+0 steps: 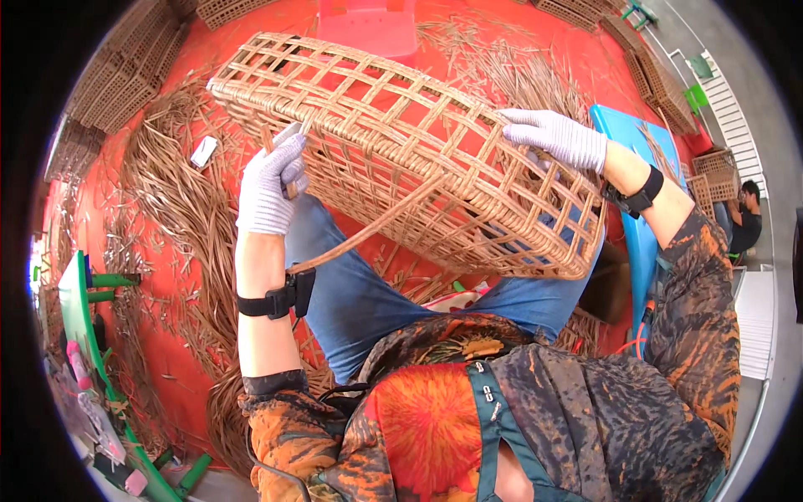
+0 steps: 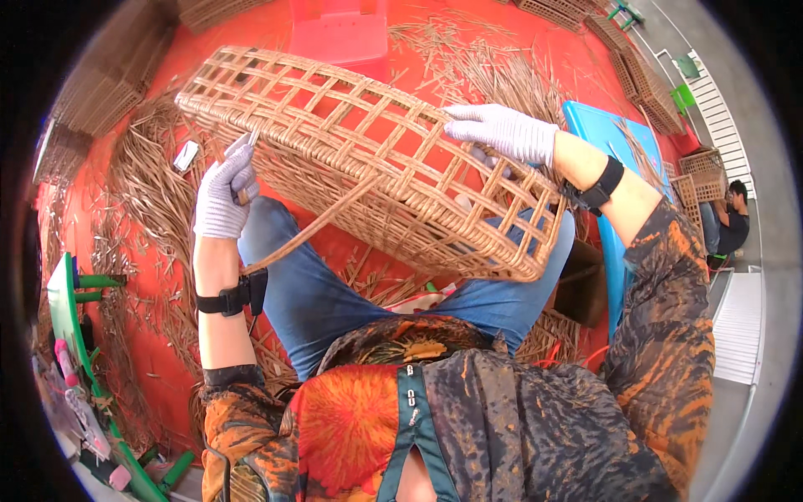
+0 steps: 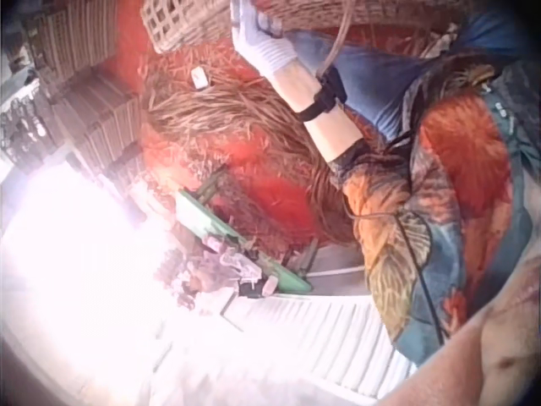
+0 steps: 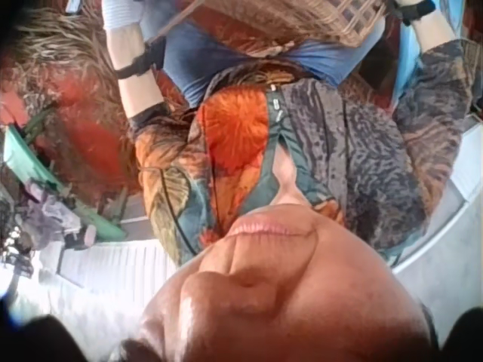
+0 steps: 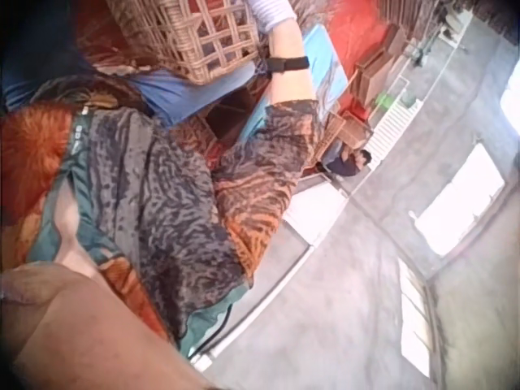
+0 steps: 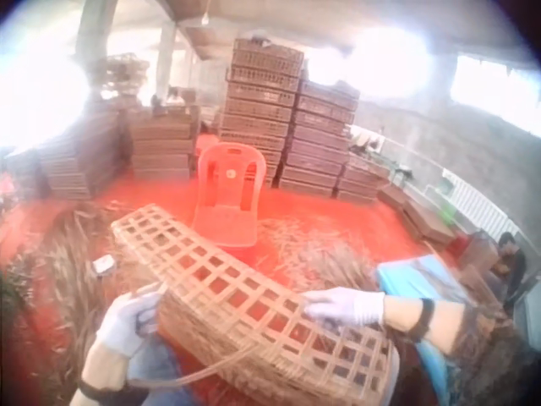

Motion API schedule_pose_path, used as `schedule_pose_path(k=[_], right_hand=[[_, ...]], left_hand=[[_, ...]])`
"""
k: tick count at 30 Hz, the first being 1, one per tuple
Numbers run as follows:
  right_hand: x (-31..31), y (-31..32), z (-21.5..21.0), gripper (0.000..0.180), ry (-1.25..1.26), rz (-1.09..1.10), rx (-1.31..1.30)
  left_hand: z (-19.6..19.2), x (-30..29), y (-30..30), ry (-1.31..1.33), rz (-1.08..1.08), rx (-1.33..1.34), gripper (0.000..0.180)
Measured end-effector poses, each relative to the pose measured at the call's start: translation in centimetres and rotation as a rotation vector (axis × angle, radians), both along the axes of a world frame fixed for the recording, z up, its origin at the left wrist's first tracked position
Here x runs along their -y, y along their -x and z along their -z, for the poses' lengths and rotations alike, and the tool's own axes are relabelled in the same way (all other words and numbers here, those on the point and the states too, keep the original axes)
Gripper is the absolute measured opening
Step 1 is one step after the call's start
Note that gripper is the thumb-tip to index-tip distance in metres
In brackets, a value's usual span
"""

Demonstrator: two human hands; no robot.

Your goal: The person weaves strips of material into a wicker frame by hand, secures them with a staple gun, and trims the excess with shears. They then turn the frame over to staple the interior before continuing to weave and trim more strips.

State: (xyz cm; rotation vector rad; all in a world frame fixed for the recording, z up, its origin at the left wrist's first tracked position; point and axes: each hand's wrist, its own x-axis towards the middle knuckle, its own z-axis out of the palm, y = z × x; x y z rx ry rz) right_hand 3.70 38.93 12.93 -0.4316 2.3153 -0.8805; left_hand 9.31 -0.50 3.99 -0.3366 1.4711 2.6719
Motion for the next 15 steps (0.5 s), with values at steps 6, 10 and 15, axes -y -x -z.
schedule_pose_path(k=[6,10,15], right_hand=[[-0.7,0.8,0.4,0.068,-0.048,0.015,-0.054],[-0.7,0.6,-0.3,0.069,-0.086,0.044,-0.037],[-0.9,0.9,0.4,0.066,-0.116,-0.021,-0.172]], left_hand=[[0.9,-0.1,0.2,0.042,-0.041,0.017,0.047],[1.7,-0.8,0.7,0.060,-0.061,0.030,0.046],[4.4,-0.9,0.7,-0.162,-0.045,-0.011,0.041]])
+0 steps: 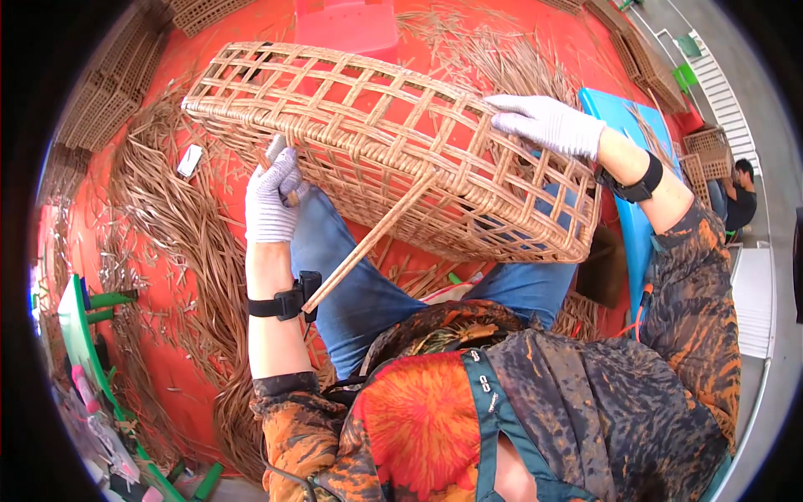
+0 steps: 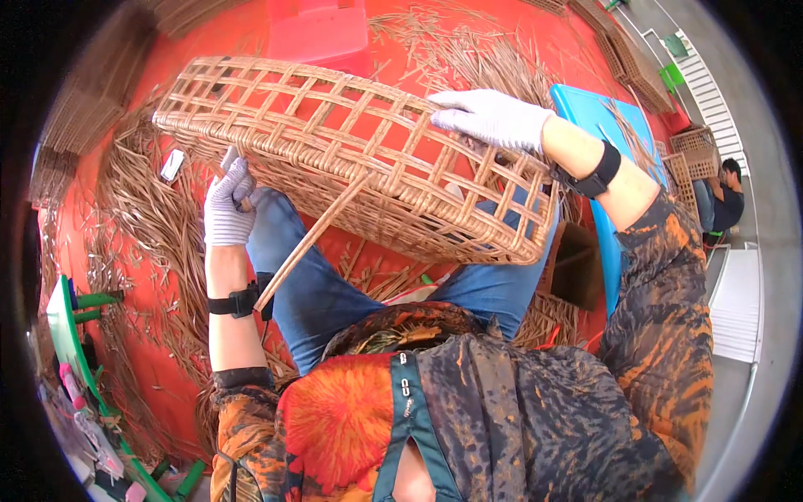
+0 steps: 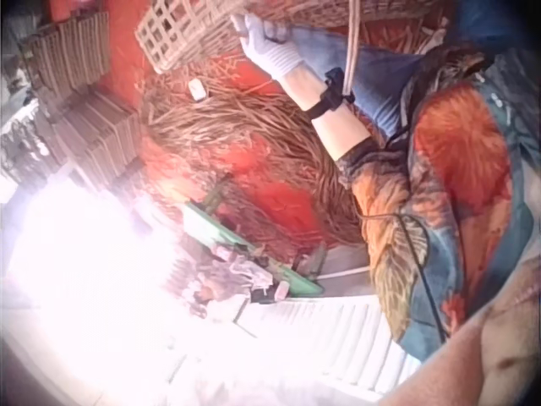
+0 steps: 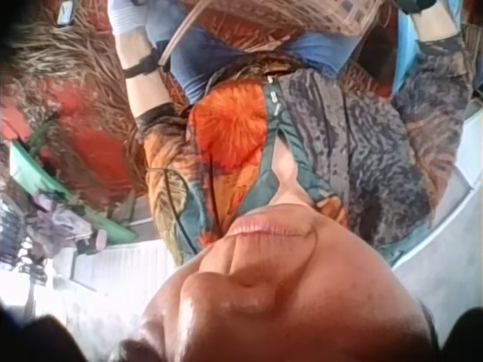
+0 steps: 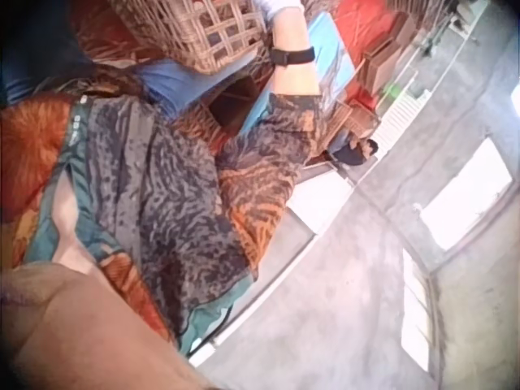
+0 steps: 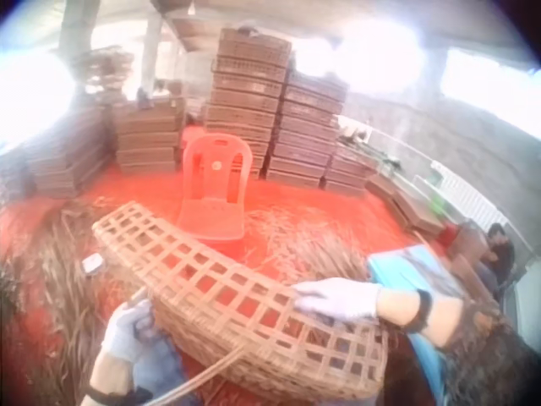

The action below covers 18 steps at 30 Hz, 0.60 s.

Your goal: The person weaves strips of material into a wicker frame by hand, secures them with a staple gun, and trims the excess with shears. They then turn the frame over to staple the interior before continuing to weave and trim more strips.

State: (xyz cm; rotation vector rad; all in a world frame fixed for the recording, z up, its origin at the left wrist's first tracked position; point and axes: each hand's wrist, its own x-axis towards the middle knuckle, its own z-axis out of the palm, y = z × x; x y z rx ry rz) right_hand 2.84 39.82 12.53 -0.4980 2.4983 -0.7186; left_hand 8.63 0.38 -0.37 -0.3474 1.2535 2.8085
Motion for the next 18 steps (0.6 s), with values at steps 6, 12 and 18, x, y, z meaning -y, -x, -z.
schedule_pose_path(k=[6,12,18], right_hand=[[-5.9,-0.2,-4.9,0.049,-0.088,0.160,-0.584],[-20.7,-8.3,-8.9,0.047,-0.172,0.491,-0.894],[-38.9,-20.2,-1.3,0.035,-0.825,1.014,-0.758]], left_hand=[[2.0,-0.3,0.6,0.004,0.076,-0.102,0.021],[3.7,1.2,0.9,0.071,0.045,0.021,0.013],[1.8,-0.3,0.6,0.049,-0.045,-0.042,0.019]])
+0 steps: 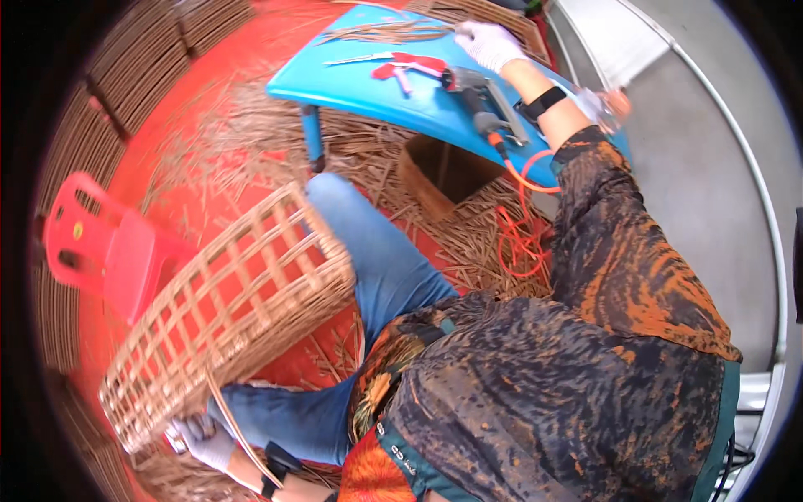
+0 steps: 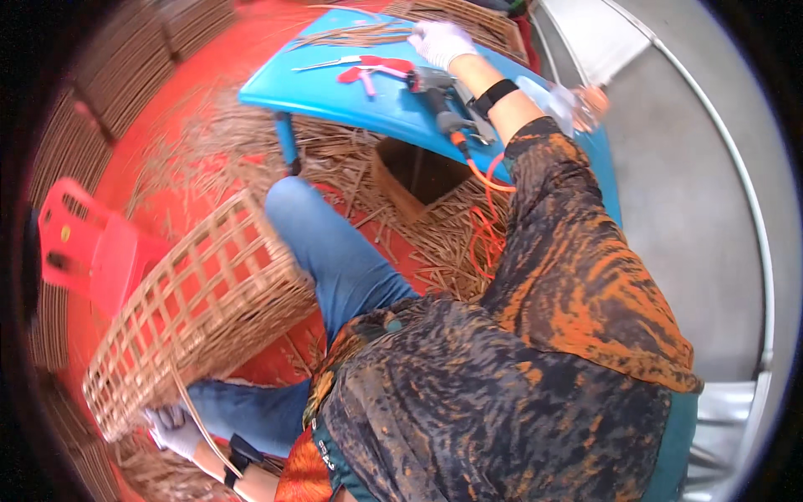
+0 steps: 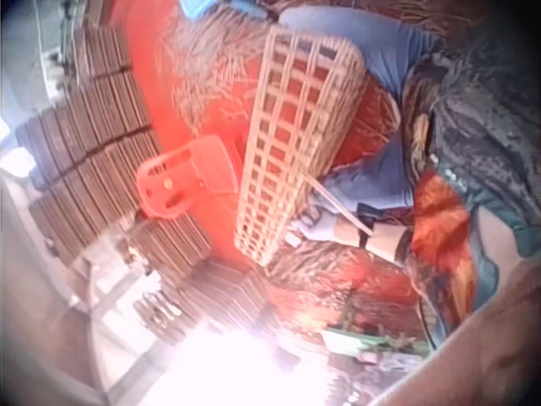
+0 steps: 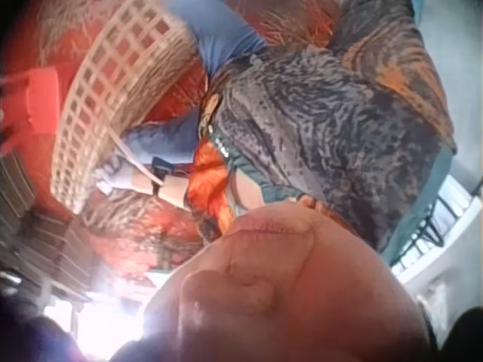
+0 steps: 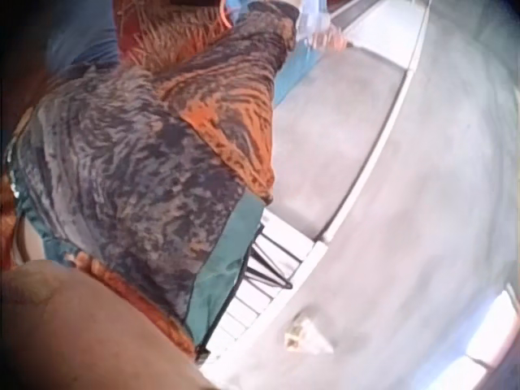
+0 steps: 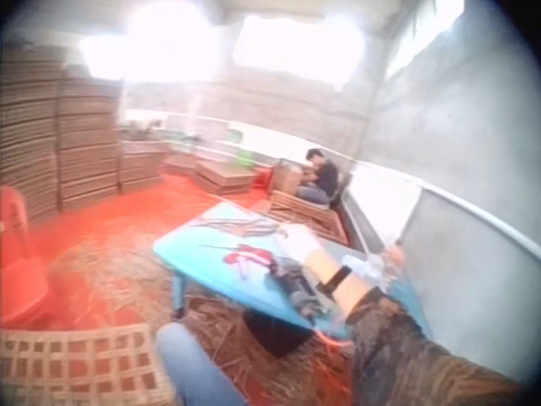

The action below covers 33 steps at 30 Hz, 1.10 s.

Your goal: The person weaves strips of material into a wicker frame by hand, secures them with a staple gun, and trims the excess with shears. They then turn the frame over to staple the interior before continuing to weave and trim more strips.

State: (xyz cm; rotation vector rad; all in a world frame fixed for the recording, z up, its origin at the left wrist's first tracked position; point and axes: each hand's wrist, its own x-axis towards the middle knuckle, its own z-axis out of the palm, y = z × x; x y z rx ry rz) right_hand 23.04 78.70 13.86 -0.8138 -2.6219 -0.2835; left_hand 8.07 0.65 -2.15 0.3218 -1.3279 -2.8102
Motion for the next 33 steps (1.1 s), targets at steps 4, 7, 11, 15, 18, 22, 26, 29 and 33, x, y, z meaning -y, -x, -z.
schedule_pose_path(k=[4,7,11,15,18,22,26,29,33], right_hand=[[-2.9,-5.8,5.6,0.042,0.329,0.267,0.191],[0.2,-4.4,9.4,0.057,0.382,0.361,0.286],[-0.4,-4.0,12.0,0.060,0.461,0.178,0.063],[-8.1,-6.0,15.3,0.077,0.415,0.119,-0.014],[-16.1,-6.2,11.8,0.075,0.781,0.031,-0.325],[-2.3,0.5,1.5,0.054,1.067,-0.578,-0.542],[9.3,5.4,-10.8,0.039,0.914,-0.657,-0.448],[19.6,11.3,-13.8,0.032,0.861,-0.739,-0.317],[31.1,16.8,-16.6,0.026,0.794,-0.919,0.038]], left_hand=[[0.8,0.1,0.5,-0.077,-0.007,0.008,0.026],[-2.9,-3.1,-1.6,0.100,0.012,-0.028,0.021],[3.6,4.3,0.0,1.241,-0.166,-0.303,0.020],[-2.2,-2.2,0.2,0.056,-0.040,0.141,0.015],[-1.3,-3.7,0.6,-0.146,0.035,0.070,0.012],[-2.0,-1.8,-0.5,-0.106,0.031,0.050,0.023],[-1.3,-4.2,0.4,-0.158,0.005,0.101,0.045],[-2.0,-4.4,0.1,-0.046,-0.070,0.099,0.062],[-2.9,-4.5,-0.2,0.016,-0.129,0.119,0.064]])
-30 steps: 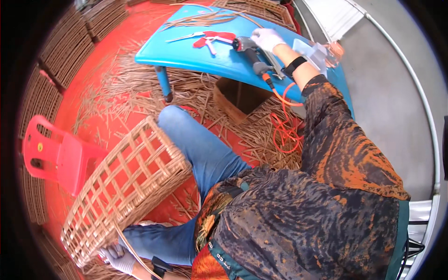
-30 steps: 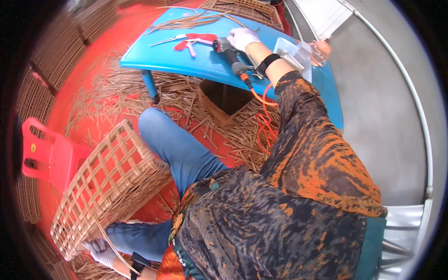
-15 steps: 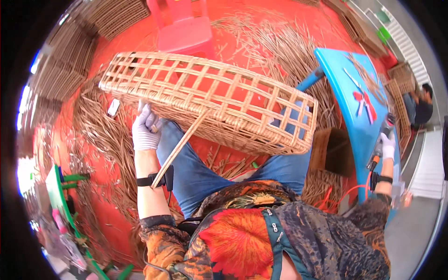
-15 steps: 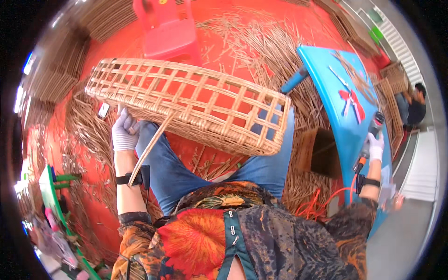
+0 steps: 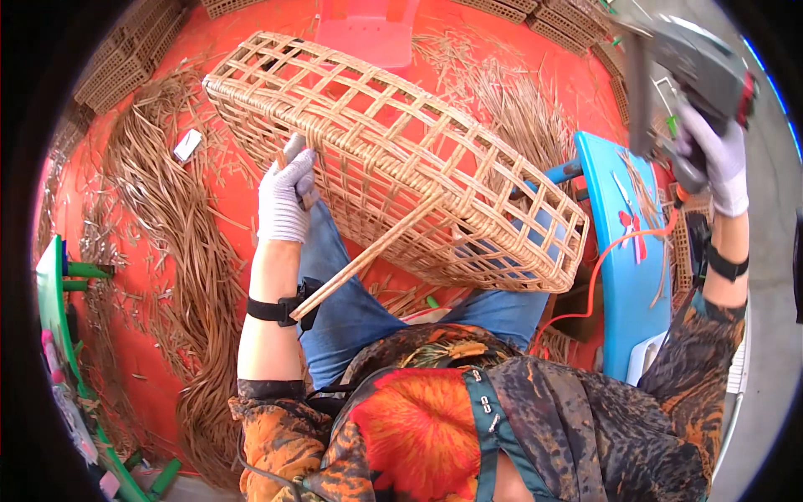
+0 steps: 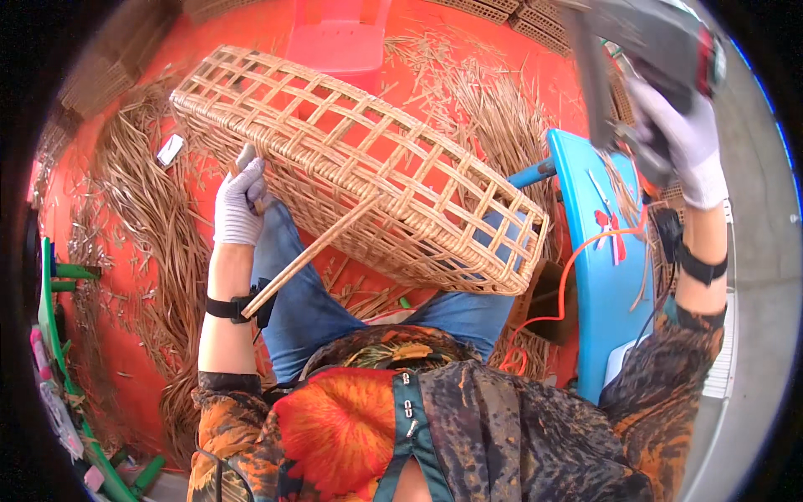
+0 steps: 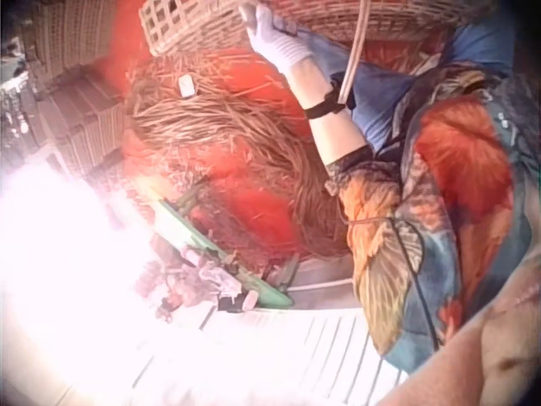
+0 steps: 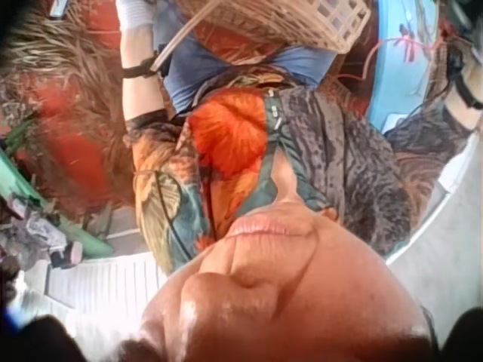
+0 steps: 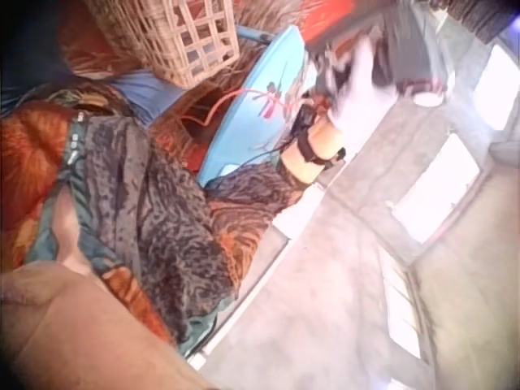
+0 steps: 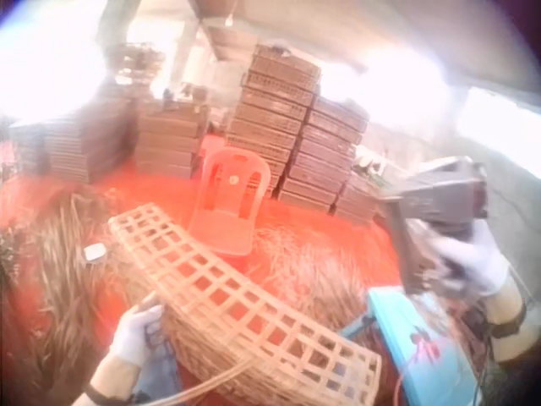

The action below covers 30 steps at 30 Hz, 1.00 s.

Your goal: The person weaves strips of material into a wicker frame by hand, secures them with a staple gun, and trims the excess with shears. They then turn the frame over to staple the interior before continuing to weave and trim more strips.

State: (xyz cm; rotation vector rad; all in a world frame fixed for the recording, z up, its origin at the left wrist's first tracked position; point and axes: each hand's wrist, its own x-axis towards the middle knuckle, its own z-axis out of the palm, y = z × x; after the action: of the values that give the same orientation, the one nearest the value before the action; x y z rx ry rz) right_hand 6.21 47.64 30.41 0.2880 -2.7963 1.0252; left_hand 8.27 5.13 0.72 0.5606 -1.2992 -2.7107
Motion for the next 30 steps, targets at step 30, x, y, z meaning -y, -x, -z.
schedule_pose_path(k=[30], right_hand=[[26.1,11.4,4.8,0.035,-0.453,-0.834,0.282]], left_hand=[[1.6,1.1,-0.2,-0.065,0.101,-0.006,0.046]])
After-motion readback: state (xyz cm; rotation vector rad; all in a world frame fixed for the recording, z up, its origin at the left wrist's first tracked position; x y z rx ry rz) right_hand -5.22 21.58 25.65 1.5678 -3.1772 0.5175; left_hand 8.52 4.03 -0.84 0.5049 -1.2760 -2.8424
